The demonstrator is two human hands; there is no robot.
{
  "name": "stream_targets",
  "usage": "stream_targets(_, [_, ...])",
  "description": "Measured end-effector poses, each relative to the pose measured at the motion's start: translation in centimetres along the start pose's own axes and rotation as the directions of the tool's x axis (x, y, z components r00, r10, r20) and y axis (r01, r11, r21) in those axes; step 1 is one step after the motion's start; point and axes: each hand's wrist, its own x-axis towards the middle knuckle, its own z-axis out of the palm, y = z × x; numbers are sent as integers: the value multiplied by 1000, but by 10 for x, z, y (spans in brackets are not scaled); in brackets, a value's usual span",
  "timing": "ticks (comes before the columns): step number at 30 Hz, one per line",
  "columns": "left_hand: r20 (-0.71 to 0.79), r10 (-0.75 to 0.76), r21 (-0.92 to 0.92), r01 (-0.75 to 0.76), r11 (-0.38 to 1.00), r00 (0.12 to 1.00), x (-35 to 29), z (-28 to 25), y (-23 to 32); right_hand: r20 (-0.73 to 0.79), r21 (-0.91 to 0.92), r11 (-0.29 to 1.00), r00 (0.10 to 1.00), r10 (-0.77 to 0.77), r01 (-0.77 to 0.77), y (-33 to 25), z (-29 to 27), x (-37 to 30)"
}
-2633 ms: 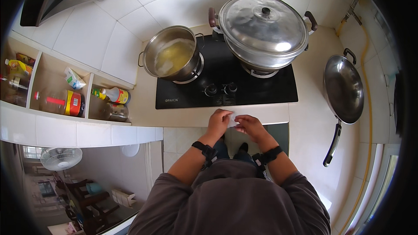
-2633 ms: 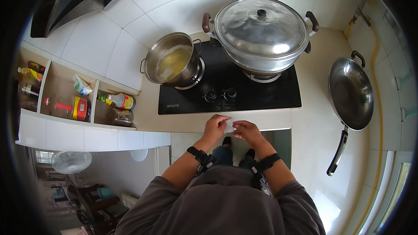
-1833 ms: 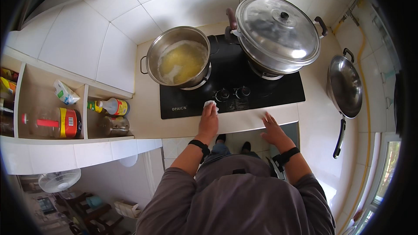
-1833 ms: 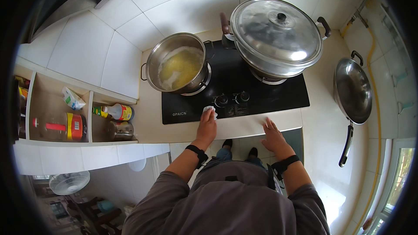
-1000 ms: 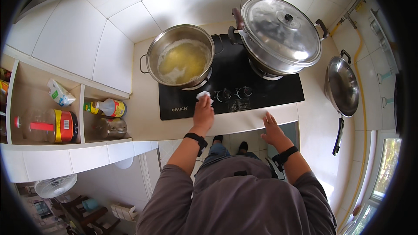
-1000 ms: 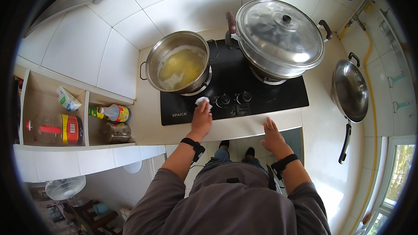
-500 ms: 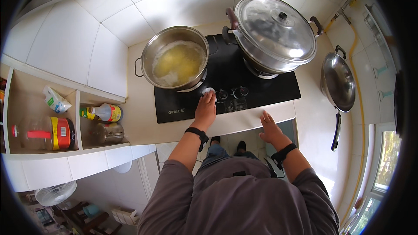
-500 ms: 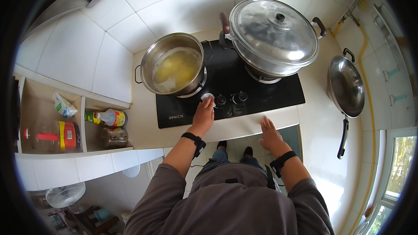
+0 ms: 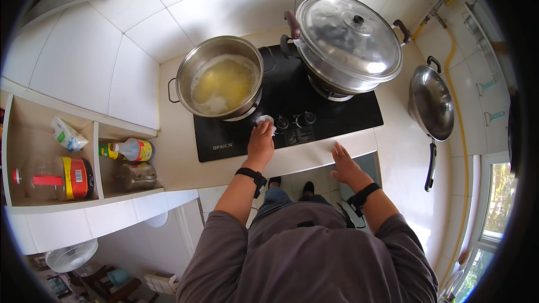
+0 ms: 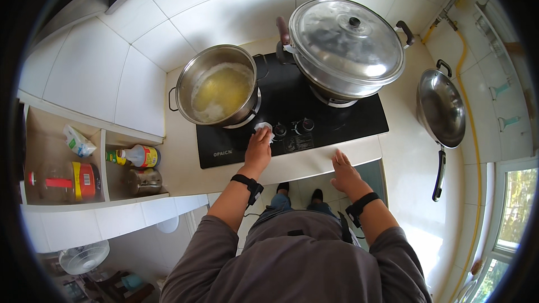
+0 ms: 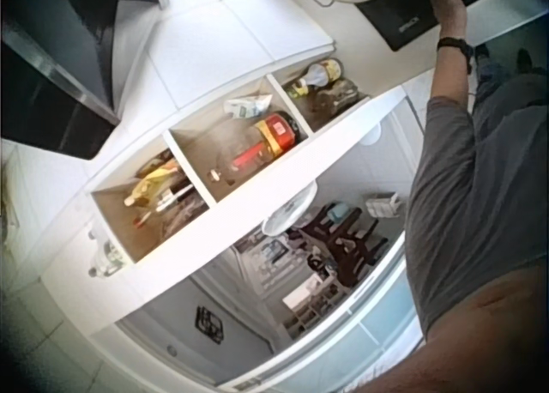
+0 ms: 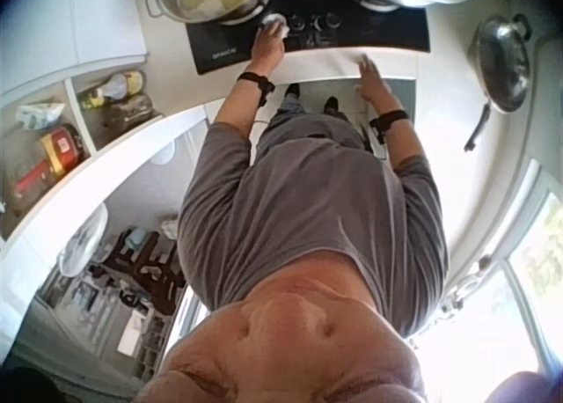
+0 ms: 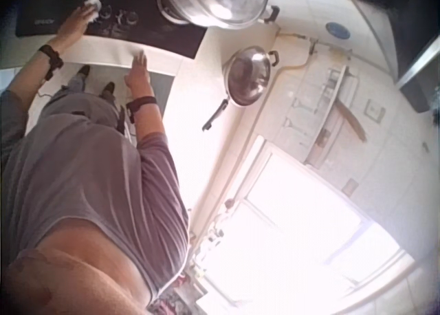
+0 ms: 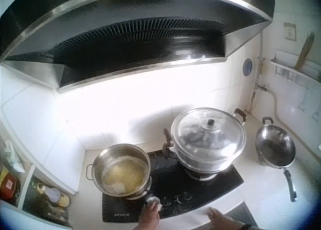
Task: The person wipes the edge of a stovetop and then cleans the interior and exterior surfaces of a white kitchen cabinet using a cloth.
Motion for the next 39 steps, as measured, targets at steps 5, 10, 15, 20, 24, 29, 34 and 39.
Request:
stream_targets(5, [-15,106,-93,-107,990,994,-16,5,20,17,1,999,999,38,-38,-2,-1,-1])
stream_targets(10, [43,156,-179,-146,973,987,-27,0,20,12,16,999,999,44,-44,-2,-3,-2])
stream_targets(15, [-88,73,-63,-79,995,993,-8,-3,13,-48,-15,1000,999,-5,4,1,3,-2])
stream_targets(20, [-74,15,-63,-20,998,997,-13,7,28,-37,12,1000,999,7,-6,-1,1,-3])
stream_targets(24, [-39,120,-118,-124,985,992,-28,10,35,-29,17,1000,999,21,-20,-3,-1,-4])
stream_targets(29, [-45,107,13,-107,994,993,-13,5,25,-19,21,1000,1000,23,-23,-5,-5,-7])
stream_targets(34, [-83,21,170,-6,985,996,5,9,22,-34,23,1000,999,12,-11,-3,-6,-8])
stream_targets(39, [-50,-189,-214,174,961,981,-11,21,27,-16,13,1000,1000,6,-5,-5,-5,-4])
